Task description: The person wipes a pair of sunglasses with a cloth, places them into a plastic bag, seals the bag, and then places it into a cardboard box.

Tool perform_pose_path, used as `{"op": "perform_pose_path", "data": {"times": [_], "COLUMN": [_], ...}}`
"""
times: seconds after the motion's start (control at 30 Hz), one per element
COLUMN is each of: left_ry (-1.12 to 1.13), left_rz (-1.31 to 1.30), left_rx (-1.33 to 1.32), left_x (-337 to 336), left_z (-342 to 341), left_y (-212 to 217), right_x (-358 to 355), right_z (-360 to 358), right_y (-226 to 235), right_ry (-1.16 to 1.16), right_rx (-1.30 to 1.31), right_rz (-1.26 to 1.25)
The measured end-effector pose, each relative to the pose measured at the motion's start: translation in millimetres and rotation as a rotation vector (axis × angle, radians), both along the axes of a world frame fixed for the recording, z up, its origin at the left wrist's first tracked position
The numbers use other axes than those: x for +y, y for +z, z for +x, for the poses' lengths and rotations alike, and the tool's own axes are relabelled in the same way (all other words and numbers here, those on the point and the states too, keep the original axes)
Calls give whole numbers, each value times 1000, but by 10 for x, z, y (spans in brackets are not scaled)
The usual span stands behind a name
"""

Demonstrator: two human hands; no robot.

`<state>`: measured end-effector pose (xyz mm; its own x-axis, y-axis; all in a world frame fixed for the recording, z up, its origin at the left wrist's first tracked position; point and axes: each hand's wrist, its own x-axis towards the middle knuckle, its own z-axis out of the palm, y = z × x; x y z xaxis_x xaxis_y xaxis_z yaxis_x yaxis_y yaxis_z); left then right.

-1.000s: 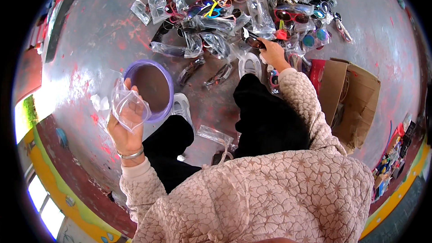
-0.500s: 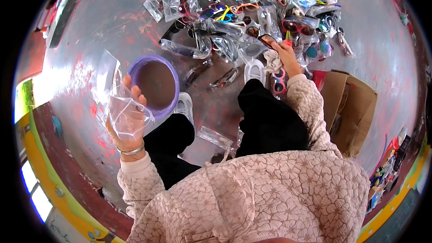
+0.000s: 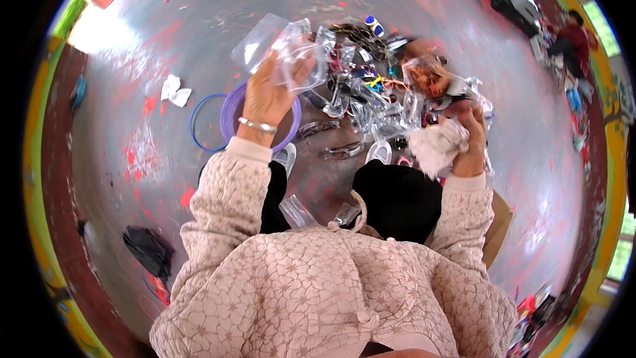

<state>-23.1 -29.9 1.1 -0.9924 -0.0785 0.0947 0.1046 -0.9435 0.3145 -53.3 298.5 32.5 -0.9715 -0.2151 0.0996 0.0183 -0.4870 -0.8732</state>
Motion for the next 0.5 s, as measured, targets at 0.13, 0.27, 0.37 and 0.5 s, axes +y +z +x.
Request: {"op": "perform_pose_path", "data": {"times": [0.13, 0.27, 0.37, 0.5], "left_ry": [72, 112, 90, 148], "left_rz": [-48, -155, -100, -116], "left_rx": [19, 22, 59, 30], "left_x": [-85, -171, -219, -229], "left_z": [83, 172, 219, 245], "left_y": [144, 174, 275, 294], "right_x": [-332, -568, -720, -827], "right_z": [321, 636, 741, 756], "right_y": [85, 106, 92, 63], "right_ry": [178, 293, 383, 499], "right_rx": [33, -23, -195, -223], "right_rz": [-53, -48, -57, -97]}}
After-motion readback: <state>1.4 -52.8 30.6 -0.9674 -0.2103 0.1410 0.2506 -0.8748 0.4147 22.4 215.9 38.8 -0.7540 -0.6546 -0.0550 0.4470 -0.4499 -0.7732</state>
